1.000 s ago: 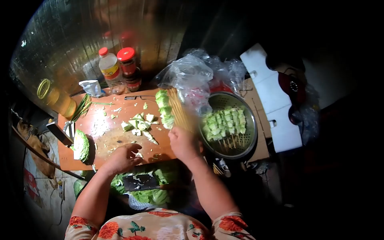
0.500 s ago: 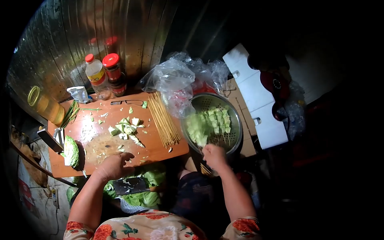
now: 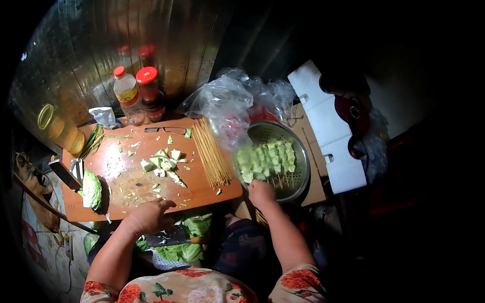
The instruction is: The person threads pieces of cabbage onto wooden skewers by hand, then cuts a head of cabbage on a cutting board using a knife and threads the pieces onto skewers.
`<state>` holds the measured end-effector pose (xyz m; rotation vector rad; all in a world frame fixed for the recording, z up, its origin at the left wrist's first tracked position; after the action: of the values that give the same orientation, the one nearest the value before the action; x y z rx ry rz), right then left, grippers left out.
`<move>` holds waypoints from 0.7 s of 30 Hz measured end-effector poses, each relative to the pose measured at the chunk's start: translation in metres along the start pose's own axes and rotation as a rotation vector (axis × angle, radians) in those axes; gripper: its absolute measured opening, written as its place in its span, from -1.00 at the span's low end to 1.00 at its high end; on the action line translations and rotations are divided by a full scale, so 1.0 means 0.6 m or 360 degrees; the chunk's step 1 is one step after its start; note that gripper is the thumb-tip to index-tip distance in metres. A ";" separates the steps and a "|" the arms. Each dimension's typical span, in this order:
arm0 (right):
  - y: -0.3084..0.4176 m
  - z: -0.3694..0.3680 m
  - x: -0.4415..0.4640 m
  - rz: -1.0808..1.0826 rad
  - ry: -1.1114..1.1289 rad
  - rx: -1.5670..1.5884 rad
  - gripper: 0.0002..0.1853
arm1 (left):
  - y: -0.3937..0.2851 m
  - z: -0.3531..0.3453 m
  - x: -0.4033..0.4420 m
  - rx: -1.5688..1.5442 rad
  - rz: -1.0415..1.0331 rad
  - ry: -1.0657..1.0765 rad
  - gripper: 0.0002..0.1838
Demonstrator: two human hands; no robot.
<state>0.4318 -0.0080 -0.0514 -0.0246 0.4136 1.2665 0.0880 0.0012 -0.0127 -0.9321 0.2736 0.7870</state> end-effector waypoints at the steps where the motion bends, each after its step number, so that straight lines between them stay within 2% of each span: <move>1: -0.002 -0.003 -0.001 -0.0032 0.0019 -0.0014 -0.79 | 0.001 0.002 -0.004 -0.0005 0.0007 -0.0003 -0.40; 5: -0.006 -0.004 -0.008 -0.0135 0.0127 -0.0015 -0.79 | -0.004 0.006 -0.012 0.0006 -0.0024 0.0003 -0.41; 11: 0.038 0.051 -0.002 -0.0213 0.0202 -0.0174 -0.67 | 0.003 0.001 -0.016 0.0025 0.0007 0.0008 -0.38; 13: 0.057 0.083 0.021 -0.0031 -0.0107 -0.0040 -0.62 | 0.004 -0.001 -0.017 0.0035 0.0015 0.0003 -0.37; 14: 0.061 0.087 0.044 0.0017 -0.0148 -0.0044 -0.52 | 0.007 -0.005 -0.014 0.0051 0.0040 0.0031 -0.37; 15: 0.073 0.094 0.063 0.0028 -0.0153 -0.0045 -0.52 | 0.011 -0.009 -0.012 0.0068 0.0065 0.0057 -0.37; 17: 0.090 0.110 0.103 -0.0088 -0.0194 0.0132 -0.33 | 0.016 -0.013 -0.010 0.0092 0.0076 0.0036 -0.37; 18: 0.093 0.107 0.126 -0.0222 -0.0091 0.0187 -0.24 | 0.018 -0.015 -0.009 0.0116 0.0092 0.0060 -0.38; 21: 0.092 0.082 0.206 -0.0199 -0.0036 0.0057 -0.31 | 0.018 -0.012 -0.010 0.0164 0.0111 0.0070 -0.41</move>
<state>0.4240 0.1346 -0.0331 -0.0058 0.4091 1.1351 0.0771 -0.0039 -0.0204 -0.8471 0.3834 0.8096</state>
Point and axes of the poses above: each hand's wrist, its own x-axis towards the middle knuckle, its own z-axis out of the back of the hand, y = z × x, the point moved 9 cm from there along x, towards the middle knuckle, and after that the axes turned 11 degrees about y, right-handed, at the moved point
